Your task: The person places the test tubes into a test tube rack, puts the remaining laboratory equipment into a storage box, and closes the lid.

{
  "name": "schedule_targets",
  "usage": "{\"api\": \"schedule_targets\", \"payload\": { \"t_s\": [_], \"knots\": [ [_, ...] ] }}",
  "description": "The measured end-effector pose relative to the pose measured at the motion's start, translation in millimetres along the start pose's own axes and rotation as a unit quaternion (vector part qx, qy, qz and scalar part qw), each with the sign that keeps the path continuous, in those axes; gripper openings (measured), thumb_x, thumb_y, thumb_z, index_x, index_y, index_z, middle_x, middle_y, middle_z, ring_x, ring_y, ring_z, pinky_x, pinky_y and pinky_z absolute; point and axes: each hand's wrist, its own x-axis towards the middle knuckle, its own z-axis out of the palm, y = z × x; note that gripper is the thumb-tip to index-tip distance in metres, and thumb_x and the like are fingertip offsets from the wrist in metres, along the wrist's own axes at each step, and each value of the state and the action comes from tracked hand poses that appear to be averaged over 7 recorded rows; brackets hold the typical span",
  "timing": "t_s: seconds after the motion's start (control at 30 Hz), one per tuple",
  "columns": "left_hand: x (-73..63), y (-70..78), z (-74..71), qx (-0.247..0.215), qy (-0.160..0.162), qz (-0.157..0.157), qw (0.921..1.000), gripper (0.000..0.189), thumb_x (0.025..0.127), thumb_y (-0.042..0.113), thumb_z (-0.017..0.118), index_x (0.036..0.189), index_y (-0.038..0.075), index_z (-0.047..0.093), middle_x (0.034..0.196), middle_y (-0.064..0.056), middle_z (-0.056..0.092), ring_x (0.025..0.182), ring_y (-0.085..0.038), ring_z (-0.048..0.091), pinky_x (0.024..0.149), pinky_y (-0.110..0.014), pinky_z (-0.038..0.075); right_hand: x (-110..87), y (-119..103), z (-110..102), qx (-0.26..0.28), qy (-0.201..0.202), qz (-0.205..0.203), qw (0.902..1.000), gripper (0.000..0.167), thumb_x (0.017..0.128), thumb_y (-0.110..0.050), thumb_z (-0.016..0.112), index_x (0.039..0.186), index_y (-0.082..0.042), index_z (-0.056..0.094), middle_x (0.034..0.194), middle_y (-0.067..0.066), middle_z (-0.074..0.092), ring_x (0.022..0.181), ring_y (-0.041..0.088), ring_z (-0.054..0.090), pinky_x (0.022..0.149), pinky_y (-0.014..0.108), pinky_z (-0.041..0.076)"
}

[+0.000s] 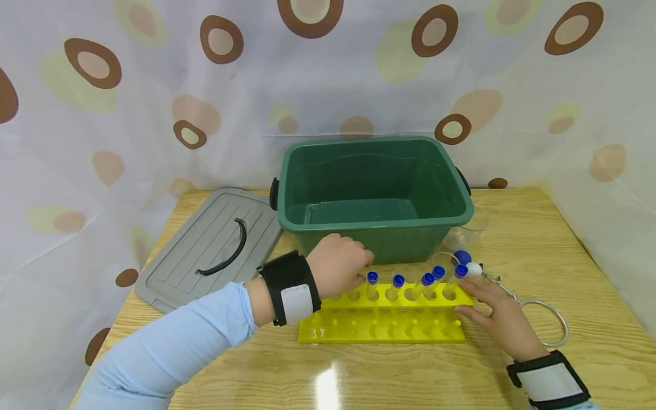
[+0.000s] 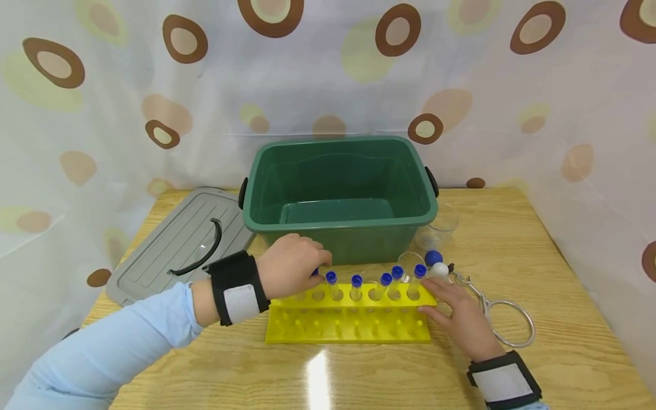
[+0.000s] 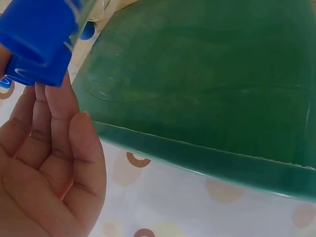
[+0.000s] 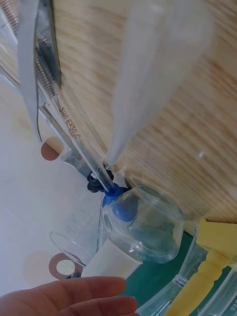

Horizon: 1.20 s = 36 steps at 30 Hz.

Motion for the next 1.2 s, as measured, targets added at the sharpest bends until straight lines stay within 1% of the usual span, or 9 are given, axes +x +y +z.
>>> {"api": "schedule_targets", "payload": {
  "t_s": [0.2,0.37,0.53,0.63,0.73,0.8,1.0,1.1,1.2],
  "knots": [
    [-4.7,-8.2,2.4,-0.016,0.031,-0.009,0.9993,0.022,0.088,0.036,0.063,0.096,0.017,0.07,0.084,0.004,0.069,0.071,-0.011,0.058,0.06,-0.021,0.039,3.4,0.6,0.5,0.004,-0.007,0.002,1.0,0.047,0.077,-0.015,0.074,0.119,0.002,0.061,0.123,0.027,0.057,0.112,0.047,0.049,0.086,0.062,0.041],
    [-16.2,-24.0,-1.3,-0.024,0.115,-0.028,0.9927,0.021,0.09,0.033,0.062,0.095,0.015,0.07,0.084,0.002,0.069,0.07,-0.013,0.061,0.061,-0.023,0.048,2.7,2.5,-1.3,0.014,-0.021,0.012,0.9996,0.048,0.078,-0.017,0.074,0.12,0.002,0.06,0.124,0.029,0.056,0.114,0.05,0.047,0.087,0.064,0.039],
    [-19.1,-48.6,-9.8,-0.018,0.185,-0.078,0.9794,0.021,0.09,0.029,0.062,0.101,0.013,0.07,0.099,-0.004,0.068,0.086,-0.02,0.061,0.072,-0.031,0.052,-5.7,1.7,-6.7,0.016,-0.044,0.04,0.9981,0.049,0.079,-0.018,0.074,0.12,0.003,0.06,0.124,0.031,0.055,0.113,0.049,0.048,0.086,0.063,0.041],
    [-13.5,-66.0,-10.2,-0.018,0.169,-0.112,0.979,0.025,0.09,0.029,0.061,0.106,0.012,0.07,0.112,-0.008,0.065,0.1,-0.025,0.057,0.082,-0.035,0.05,-13.9,-1.3,-10.1,0.008,-0.056,0.058,0.9968,0.05,0.078,-0.019,0.075,0.12,0.002,0.06,0.122,0.03,0.056,0.109,0.046,0.052,0.084,0.059,0.045],
    [-7.2,-79.9,-6.4,-0.025,0.116,-0.127,0.9848,0.027,0.092,0.031,0.059,0.108,0.013,0.071,0.119,-0.008,0.064,0.107,-0.028,0.056,0.087,-0.039,0.049,-22.1,-7.5,-11.2,-0.009,-0.055,0.061,0.9966,0.049,0.075,-0.021,0.077,0.116,0.0,0.062,0.114,0.024,0.062,0.1,0.039,0.058,0.08,0.05,0.05],
    [-4.2,-85.9,-3.2,-0.04,0.084,-0.12,0.9884,0.027,0.093,0.03,0.057,0.108,0.012,0.071,0.116,-0.007,0.066,0.105,-0.027,0.059,0.087,-0.04,0.05,-27.0,-13.8,-10.3,-0.021,-0.061,0.068,0.9956,0.049,0.073,-0.023,0.079,0.113,-0.001,0.063,0.11,0.019,0.064,0.091,0.033,0.06,0.075,0.044,0.052],
    [-2.6,-90.9,-0.8,-0.057,0.054,-0.093,0.9925,0.027,0.096,0.027,0.053,0.096,0.011,0.074,0.085,-0.002,0.072,0.077,-0.018,0.065,0.077,-0.036,0.05,-35.5,-38.5,-3.7,-0.034,-0.109,0.12,0.9862,0.049,0.067,-0.034,0.082,0.104,-0.006,0.064,0.101,0.006,0.064,0.086,0.022,0.06,0.071,0.039,0.053],
    [-3.9,-92.5,-2.0,-0.07,0.047,-0.089,0.9924,0.031,0.097,0.026,0.051,0.083,0.009,0.072,0.063,0.003,0.058,0.065,-0.015,0.056,0.076,-0.036,0.045,-38.6,-51.5,1.9,-0.04,-0.104,0.122,0.9862,0.048,0.063,-0.036,0.084,0.098,-0.01,0.064,0.093,-0.001,0.062,0.082,0.017,0.057,0.07,0.035,0.052],
    [-5.7,-96.6,-1.6,-0.094,0.04,-0.087,0.9909,0.033,0.098,0.026,0.049,0.076,0.009,0.067,0.056,0.005,0.042,0.062,-0.014,0.049,0.083,-0.041,0.041,-42.6,-60.8,8.4,-0.053,-0.086,0.102,0.9897,0.046,0.062,-0.038,0.084,0.094,-0.013,0.064,0.088,-0.007,0.058,0.077,0.012,0.054,0.066,0.028,0.051]
  ]
}}
